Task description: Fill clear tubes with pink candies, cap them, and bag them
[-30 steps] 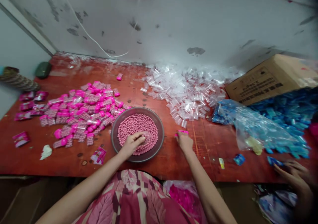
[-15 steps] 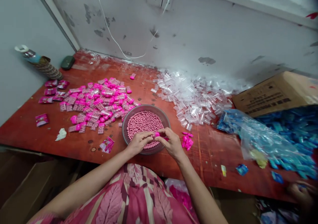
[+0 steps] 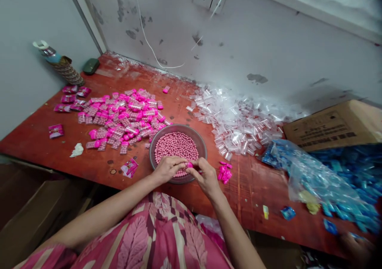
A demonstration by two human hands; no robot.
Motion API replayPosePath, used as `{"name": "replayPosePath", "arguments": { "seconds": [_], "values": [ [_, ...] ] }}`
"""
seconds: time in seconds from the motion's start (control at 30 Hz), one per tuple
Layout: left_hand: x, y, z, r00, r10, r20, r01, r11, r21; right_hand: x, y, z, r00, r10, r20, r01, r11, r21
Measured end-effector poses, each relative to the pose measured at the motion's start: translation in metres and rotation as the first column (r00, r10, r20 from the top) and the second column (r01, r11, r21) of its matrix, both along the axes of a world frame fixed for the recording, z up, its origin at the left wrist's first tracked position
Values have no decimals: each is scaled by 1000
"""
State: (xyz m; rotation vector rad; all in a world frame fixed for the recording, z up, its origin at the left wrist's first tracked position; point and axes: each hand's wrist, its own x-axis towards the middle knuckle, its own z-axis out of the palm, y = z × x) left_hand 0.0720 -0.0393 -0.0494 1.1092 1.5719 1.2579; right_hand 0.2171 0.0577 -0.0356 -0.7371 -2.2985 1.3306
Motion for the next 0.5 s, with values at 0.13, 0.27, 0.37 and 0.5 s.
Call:
{"name": "replayPosePath", "arguments": {
  "seconds": [0.13, 0.27, 0.37, 0.5],
  "values": [
    [2, 4, -7, 849, 222, 480, -165, 973, -159, 2, 1, -4, 974, -151, -168, 34, 835, -549],
    [0, 5, -6, 814, 285, 505, -230, 958, -170, 8, -3, -12, 934, -296, -201, -5, 551, -835],
    [0, 3, -3, 945, 148, 292, -136, 989, -61, 6, -5, -17, 917, -371, -148, 59, 492, -869],
    [2, 2, -2, 992, 81, 99, -86, 995, 50, -2, -5, -15, 968, -224, -116, -25, 371, -928]
  ]
}}
